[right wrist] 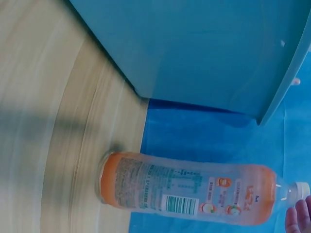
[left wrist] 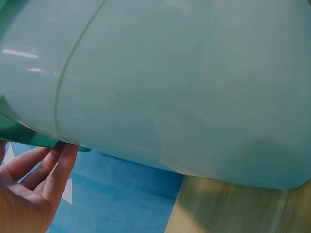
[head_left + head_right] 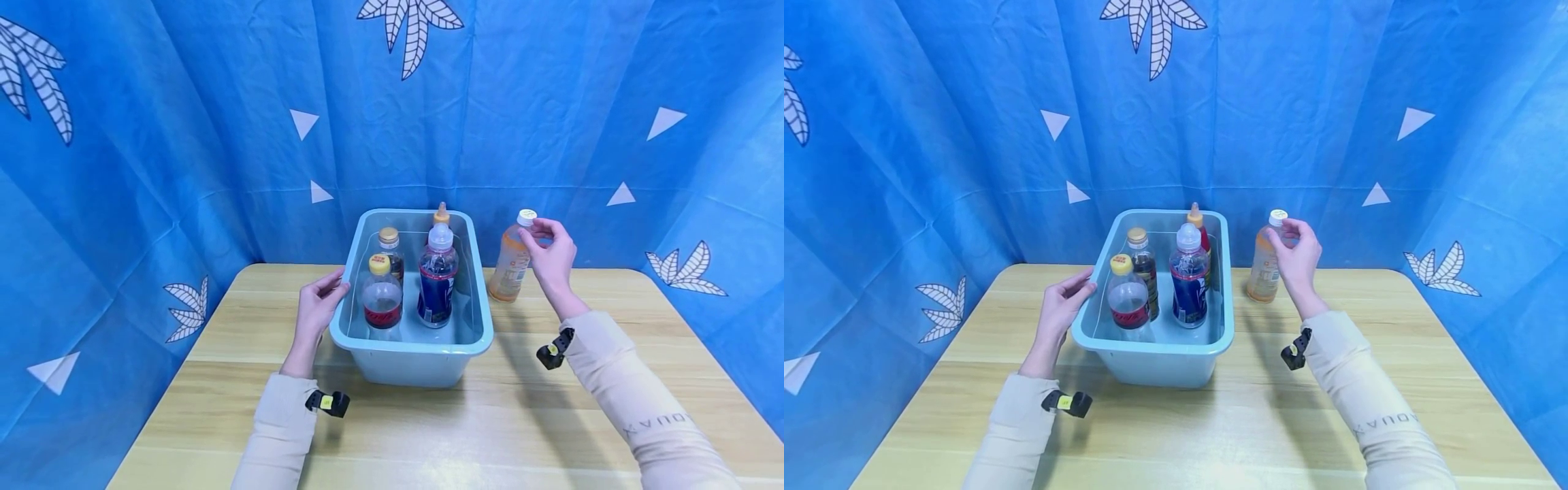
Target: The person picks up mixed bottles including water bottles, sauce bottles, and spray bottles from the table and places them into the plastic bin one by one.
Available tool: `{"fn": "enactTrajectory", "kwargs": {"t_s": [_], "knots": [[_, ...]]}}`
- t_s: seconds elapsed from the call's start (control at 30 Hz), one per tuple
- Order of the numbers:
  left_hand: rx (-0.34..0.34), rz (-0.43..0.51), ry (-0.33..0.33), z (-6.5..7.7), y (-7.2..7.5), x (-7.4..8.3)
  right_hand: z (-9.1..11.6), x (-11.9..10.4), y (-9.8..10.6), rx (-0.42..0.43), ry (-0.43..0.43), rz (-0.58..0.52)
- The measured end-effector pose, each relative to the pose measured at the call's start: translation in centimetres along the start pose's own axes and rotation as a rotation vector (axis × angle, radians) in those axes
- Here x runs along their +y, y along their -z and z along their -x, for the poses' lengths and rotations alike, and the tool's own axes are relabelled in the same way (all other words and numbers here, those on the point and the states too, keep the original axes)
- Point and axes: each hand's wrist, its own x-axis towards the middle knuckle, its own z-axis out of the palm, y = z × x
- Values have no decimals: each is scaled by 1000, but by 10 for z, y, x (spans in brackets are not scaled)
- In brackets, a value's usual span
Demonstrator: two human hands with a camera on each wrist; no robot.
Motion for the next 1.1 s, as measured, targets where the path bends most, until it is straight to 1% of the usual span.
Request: {"fn": "enactTrajectory", "kwargs": {"t_s": [0.2,0.43,0.73,0.97,1.1], "knots": [[0,-2,2,0,-1,1,-6,4,-1,29,-23,33],[2,-4,7,0,-1,1,-12,8,-2,33,-89,39],[12,0,-20,0,-1,0,-19,15,-4,16,-146,64],[22,2,-20,0,-1,-1,-22,17,-6,-17,-163,76],[22,-2,-19,1,-1,-1,-23,16,-9,-34,-189,82]]}}
